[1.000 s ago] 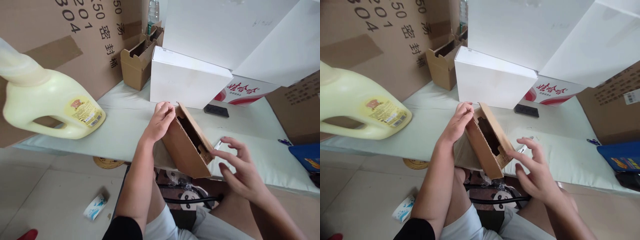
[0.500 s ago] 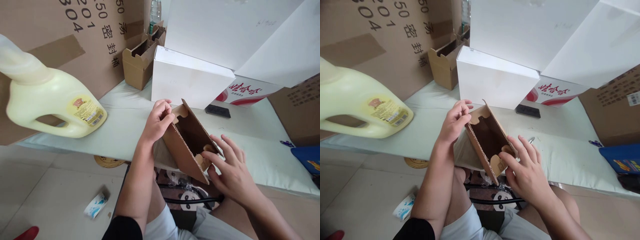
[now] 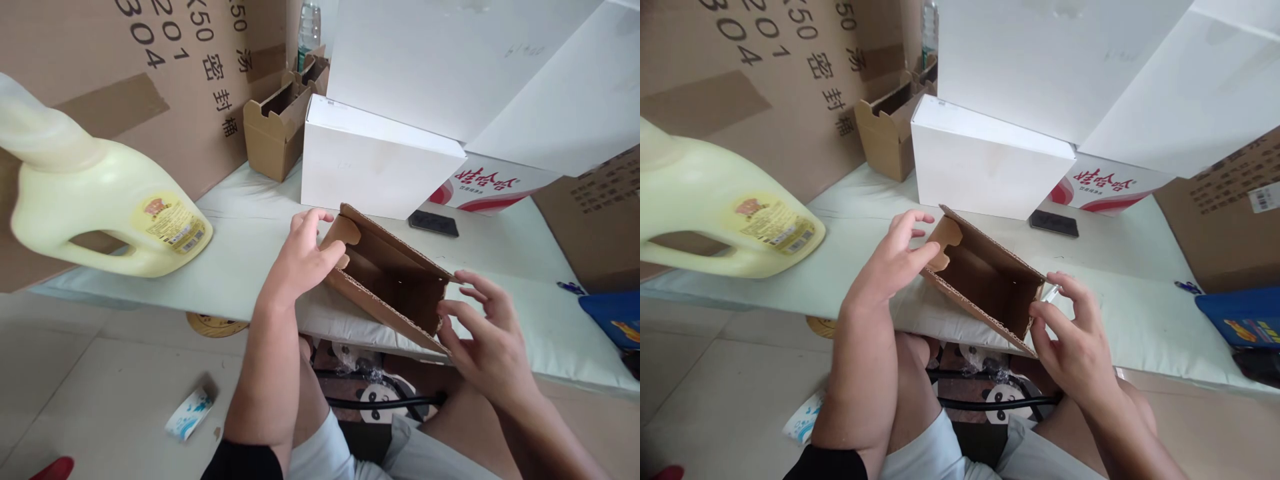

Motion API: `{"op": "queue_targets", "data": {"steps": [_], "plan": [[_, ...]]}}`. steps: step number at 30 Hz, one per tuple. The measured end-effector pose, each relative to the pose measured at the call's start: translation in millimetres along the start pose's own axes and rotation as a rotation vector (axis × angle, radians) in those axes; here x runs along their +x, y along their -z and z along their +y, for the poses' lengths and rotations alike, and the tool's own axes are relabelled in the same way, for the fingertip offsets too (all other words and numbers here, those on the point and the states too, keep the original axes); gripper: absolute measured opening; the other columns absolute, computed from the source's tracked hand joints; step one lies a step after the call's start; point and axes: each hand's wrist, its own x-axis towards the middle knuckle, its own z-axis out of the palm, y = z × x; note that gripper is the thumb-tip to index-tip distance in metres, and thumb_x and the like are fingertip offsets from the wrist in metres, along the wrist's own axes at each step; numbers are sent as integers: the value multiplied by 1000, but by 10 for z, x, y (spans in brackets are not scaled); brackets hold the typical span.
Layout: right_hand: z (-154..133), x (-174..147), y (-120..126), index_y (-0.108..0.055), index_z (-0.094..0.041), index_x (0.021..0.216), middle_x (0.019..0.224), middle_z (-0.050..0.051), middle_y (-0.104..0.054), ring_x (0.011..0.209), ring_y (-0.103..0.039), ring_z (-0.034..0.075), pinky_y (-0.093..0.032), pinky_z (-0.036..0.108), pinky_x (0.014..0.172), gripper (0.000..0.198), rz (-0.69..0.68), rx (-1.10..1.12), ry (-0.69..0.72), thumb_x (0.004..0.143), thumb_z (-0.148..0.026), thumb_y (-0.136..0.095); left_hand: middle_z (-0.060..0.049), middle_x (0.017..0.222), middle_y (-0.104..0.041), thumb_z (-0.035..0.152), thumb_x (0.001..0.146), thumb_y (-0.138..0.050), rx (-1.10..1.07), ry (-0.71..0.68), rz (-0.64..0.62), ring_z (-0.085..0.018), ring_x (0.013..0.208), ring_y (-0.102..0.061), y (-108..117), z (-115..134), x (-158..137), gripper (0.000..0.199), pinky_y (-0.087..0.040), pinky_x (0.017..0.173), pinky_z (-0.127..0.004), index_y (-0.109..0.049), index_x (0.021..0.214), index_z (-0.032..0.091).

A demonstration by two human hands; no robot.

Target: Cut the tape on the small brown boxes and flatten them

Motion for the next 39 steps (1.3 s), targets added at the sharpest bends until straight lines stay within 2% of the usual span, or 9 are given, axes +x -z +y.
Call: {"op": "queue_targets", "data": {"steps": [3,6,8,11,15,19,23,32,39], "plan": [[5,-50,-24,-61,-20,97,140,15,-48,131,-59,35,-63,52,97,24,1,135,45,85,1,-59,-8,148,-56,32,89,-59,16,-3,-145,-32,130,-58,110,10,-43,46,-52,105,-49,-53,134,30],[28,-98,-46,-62,-19,96,142,16,-49,134,-59,34,-63,47,99,28,29,201,101,81,5,-58,-7,146,-58,36,91,-58,-8,-33,-264,-31,132,-56,237,19,-84,48,-46,112,-49,-54,138,29],[44,-116,-56,-62,-18,95,143,17,-49,137,-58,32,-62,43,102,29,41,231,124,79,6,-57,-6,144,-58,39,90,-59,-21,-20,-279,-30,127,-59,290,12,-92,47,-50,107,-46,-56,135,28],[55,-116,-63,-62,-18,94,145,15,-48,142,-54,29,-58,39,109,31,30,267,138,79,8,-56,-6,136,-59,40,86,-66,-3,40,-249,-27,113,-64,300,-26,-66,46,-58,85,-38,-55,130,30],[60,-99,-61,-62,-19,92,147,13,-47,144,-52,26,-56,38,113,31,3,298,142,79,8,-54,-8,120,-60,48,77,-77,59,140,-197,-26,96,-66,246,-99,-1,51,-52,59,-30,-50,115,28],[74,-92,-55,-62,-20,92,145,13,-48,142,-54,25,-57,37,112,31,1,292,138,79,7,-54,-9,119,-57,52,66,-87,99,151,-226,-25,93,-64,213,-148,31,69,-50,59,-30,-45,115,27],[73,-87,-60,-62,-19,93,144,14,-49,142,-54,26,-57,38,111,31,7,282,137,78,7,-54,-11,125,-55,56,66,-87,101,137,-215,-27,97,-64,198,-169,44,73,-52,63,-33,-44,118,27],[65,-81,-70,-62,-19,92,145,13,-48,144,-52,25,-53,35,115,31,3,293,120,78,7,-54,-9,127,-61,43,79,-75,119,106,-199,-30,109,-65,155,-170,57,53,-54,75,-37,-44,118,26],[72,-85,-75,-61,-19,90,144,13,-48,143,-53,24,-51,35,118,30,10,323,102,77,8,-55,-9,131,-60,41,82,-69,102,140,-239,-27,107,-67,198,-104,2,48,-54,62,-31,-44,120,27]]}}
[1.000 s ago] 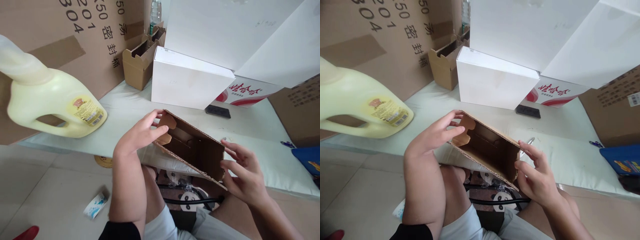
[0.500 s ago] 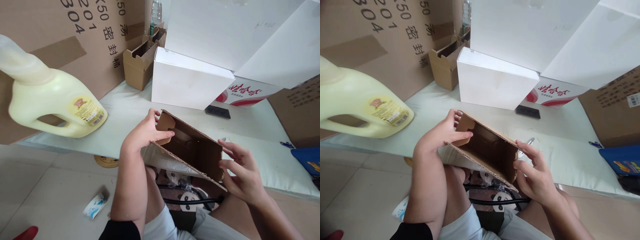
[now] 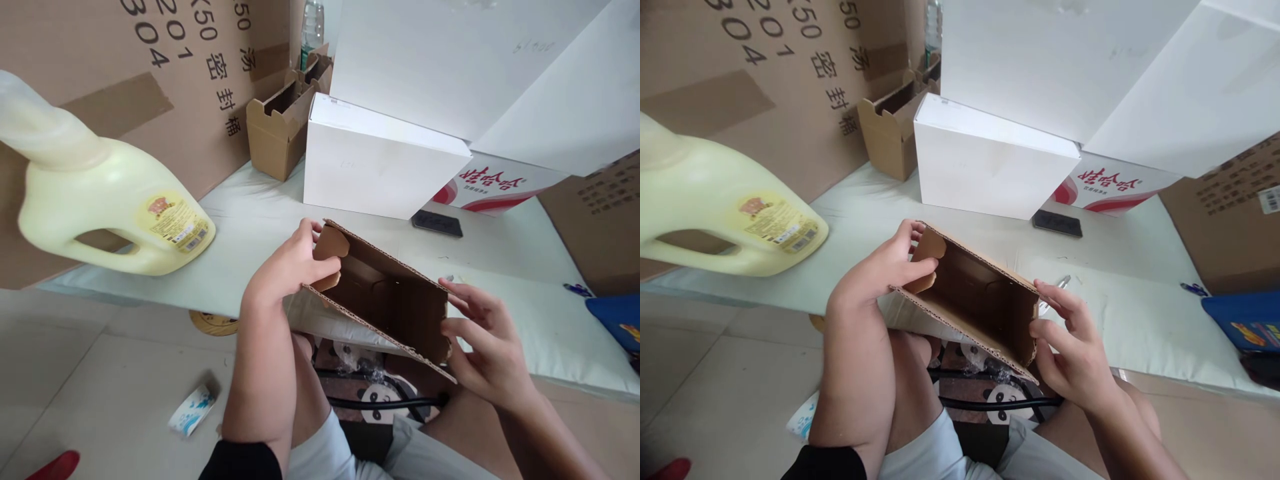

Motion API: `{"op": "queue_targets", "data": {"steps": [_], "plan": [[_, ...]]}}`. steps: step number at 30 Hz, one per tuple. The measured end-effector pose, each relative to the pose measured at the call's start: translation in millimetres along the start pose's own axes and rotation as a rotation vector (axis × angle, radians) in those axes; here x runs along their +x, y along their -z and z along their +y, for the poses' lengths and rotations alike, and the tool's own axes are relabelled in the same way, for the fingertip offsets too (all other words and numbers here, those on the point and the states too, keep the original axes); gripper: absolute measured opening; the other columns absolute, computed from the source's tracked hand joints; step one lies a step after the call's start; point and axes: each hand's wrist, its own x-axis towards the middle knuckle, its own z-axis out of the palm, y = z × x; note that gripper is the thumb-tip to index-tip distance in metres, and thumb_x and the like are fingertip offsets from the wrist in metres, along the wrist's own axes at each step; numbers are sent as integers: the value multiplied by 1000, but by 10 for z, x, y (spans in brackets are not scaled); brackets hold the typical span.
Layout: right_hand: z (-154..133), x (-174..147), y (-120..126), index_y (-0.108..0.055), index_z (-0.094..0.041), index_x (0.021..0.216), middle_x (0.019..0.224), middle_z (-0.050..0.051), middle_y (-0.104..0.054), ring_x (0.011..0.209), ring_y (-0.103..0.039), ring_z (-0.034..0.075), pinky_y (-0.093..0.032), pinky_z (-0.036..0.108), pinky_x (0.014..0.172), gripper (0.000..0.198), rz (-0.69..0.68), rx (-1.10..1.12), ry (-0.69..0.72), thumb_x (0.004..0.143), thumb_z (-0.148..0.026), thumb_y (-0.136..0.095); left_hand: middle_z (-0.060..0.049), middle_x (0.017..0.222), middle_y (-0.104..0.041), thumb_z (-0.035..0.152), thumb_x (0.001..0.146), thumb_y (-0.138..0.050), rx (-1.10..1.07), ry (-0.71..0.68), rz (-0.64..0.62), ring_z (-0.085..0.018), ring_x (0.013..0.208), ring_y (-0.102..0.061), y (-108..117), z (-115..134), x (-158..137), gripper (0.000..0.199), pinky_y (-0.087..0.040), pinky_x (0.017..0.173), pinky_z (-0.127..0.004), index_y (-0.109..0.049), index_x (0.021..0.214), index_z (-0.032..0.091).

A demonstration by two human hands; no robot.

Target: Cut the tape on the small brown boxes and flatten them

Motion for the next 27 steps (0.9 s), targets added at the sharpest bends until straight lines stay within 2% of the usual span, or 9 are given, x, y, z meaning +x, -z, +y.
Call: {"op": "queue_targets", "data": {"steps": [8,15,18,20,21,23,27], "plan": [[25,-17,-15,-60,-20,90,141,13,-50,138,-57,26,-56,40,112,28,19,5,-28,78,5,-55,-9,133,-58,42,83,-68,4,-13,-7,-28,112,-65,2,7,7,47,-54,65,-31,-44,121,27],[46,-25,-23,-60,-21,89,140,12,-52,134,-59,30,-61,47,104,27,20,-4,-64,78,3,-54,-9,131,-59,49,82,-72,-28,-58,20,-29,109,-64,-7,-47,54,50,-55,81,-40,-49,120,27],[46,-6,-39,-60,-22,88,138,11,-53,129,-61,29,-60,47,103,28,33,13,-90,76,3,-54,-8,126,-61,51,79,-75,-101,-124,26,-28,110,-63,-49,-98,174,51,-53,87,-41,-52,118,26],[45,9,-63,-59,-22,86,136,10,-53,126,-61,28,-59,47,102,27,49,22,-129,76,3,-54,-7,115,-64,54,81,-70,-184,-141,15,-27,106,-63,-75,-121,263,44,-52,88,-40,-55,110,24],[44,15,-78,-59,-22,85,135,10,-53,125,-61,26,-58,46,103,27,60,27,-153,77,3,-54,-6,108,-65,58,84,-65,-200,-106,5,-26,102,-64,-82,-127,296,40,-51,87,-40,-57,103,23],[47,23,-110,-58,-22,85,134,9,-52,124,-60,24,-56,44,104,27,74,42,-193,79,4,-53,-5,100,-67,65,87,-59,-140,-23,-23,-27,98,-64,-76,-131,321,45,-49,87,-41,-59,100,22],[70,24,-148,-60,-23,87,135,8,-51,126,-59,23,-55,44,108,29,73,65,-219,82,5,-52,-7,112,-69,66,84,-65,-158,27,-82,-30,105,-66,-43,-139,283,52,-51,88,-41,-60,112,23]]}}
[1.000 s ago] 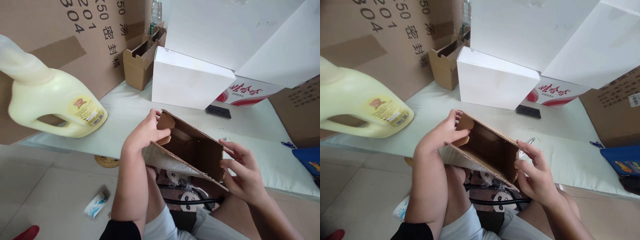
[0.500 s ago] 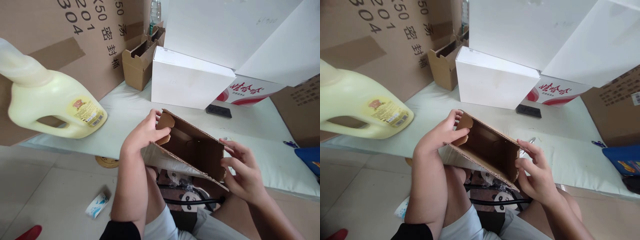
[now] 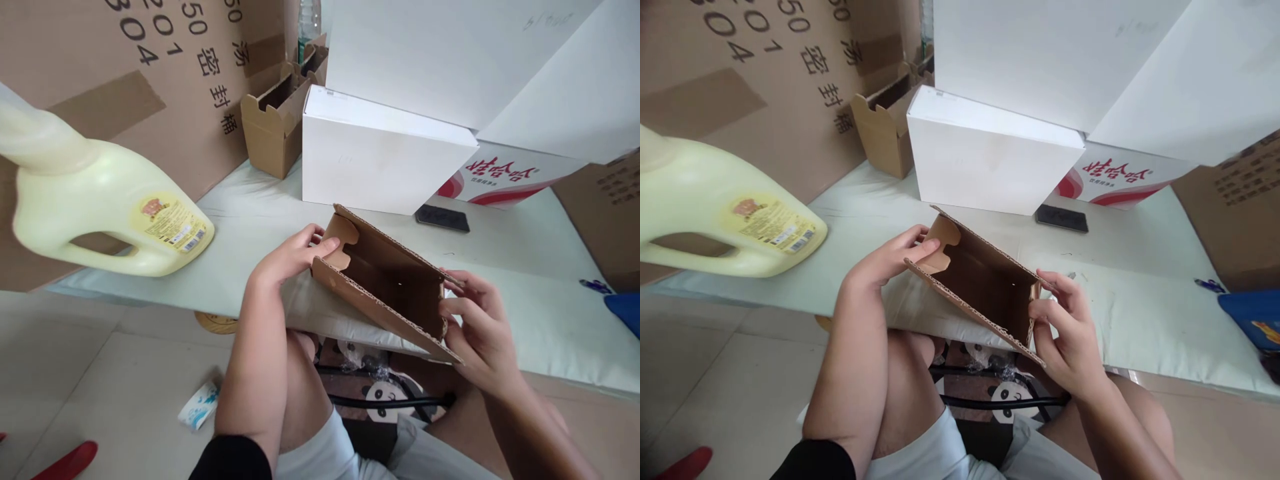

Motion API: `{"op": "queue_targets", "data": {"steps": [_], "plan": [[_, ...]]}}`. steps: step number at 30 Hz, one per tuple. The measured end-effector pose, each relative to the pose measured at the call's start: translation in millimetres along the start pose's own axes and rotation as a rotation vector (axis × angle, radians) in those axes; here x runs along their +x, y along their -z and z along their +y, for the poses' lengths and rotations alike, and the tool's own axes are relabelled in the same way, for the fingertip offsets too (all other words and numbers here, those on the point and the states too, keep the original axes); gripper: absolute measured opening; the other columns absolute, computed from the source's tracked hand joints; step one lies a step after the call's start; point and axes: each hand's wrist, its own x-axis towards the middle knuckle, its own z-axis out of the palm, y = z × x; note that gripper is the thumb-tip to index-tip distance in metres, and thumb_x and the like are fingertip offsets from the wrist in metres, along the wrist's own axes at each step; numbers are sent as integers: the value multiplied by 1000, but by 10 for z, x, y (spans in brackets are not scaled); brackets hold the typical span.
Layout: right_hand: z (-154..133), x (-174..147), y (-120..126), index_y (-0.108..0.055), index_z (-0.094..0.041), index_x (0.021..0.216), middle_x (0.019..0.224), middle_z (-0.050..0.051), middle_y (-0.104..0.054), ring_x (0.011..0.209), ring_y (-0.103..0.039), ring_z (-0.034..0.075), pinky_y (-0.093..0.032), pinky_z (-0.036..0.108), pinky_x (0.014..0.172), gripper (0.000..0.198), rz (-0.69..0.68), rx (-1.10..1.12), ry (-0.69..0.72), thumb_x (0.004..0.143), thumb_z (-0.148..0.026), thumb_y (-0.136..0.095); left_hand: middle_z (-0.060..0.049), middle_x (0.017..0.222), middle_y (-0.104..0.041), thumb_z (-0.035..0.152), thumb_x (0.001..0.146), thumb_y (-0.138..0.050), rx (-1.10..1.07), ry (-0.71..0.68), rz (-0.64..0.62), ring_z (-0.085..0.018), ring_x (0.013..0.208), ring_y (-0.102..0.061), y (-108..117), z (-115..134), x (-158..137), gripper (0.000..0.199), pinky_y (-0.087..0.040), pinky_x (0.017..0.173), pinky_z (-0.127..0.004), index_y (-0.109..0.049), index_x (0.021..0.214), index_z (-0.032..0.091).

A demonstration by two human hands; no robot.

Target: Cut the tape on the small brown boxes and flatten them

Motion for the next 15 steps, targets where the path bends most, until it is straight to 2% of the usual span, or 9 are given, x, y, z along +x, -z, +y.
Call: {"op": "queue_targets", "data": {"steps": [2,4,6,10,12,15], "plan": [[16,4,2,-60,-23,88,136,8,-51,127,-59,24,-55,46,110,29,0,7,-7,82,4,-53,-9,132,-64,61,82,-70,-53,-44,-1,-31,119,-63,0,-17,0,59,-52,94,-42,-56,128,27],[26,13,11,-60,-23,89,136,8,-52,127,-60,25,-55,49,111,28,-10,9,-4,83,3,-53,-9,150,-52,53,77,-77,-79,-143,9,-33,135,-54,-6,-37,24,73,-50,104,-45,-49,141,32],[26,26,22,-60,-23,90,137,9,-52,127,-61,26,-56,51,110,28,-31,-4,6,83,3,-53,-8,156,-45,49,73,-81,-90,-212,13,-35,141,-48,-11,-44,51,81,-46,112,-48,-44,144,36],[-4,50,43,-60,-23,90,140,11,-51,127,-62,29,-59,53,106,28,-67,-32,40,82,4,-53,-10,149,-46,50,66,-87,-84,-175,23,-35,131,-53,-20,6,54,81,-49,106,-50,-44,133,33],[-23,57,53,-60,-22,90,140,11,-51,130,-62,30,-60,50,106,29,-69,-29,65,82,4,-53,-10,144,-46,46,63,-88,-35,-159,51,-31,121,-57,-35,39,37,80,-52,101,-47,-41,127,31],[-45,57,66,-59,-22,88,141,10,-50,132,-61,29,-59,49,109,30,-61,-5,70,80,6,-53,-6,131,-48,34,67,-81,20,-174,75,-22,102,-60,-67,58,20,70,-53,94,-41,-38,122,31]]}}
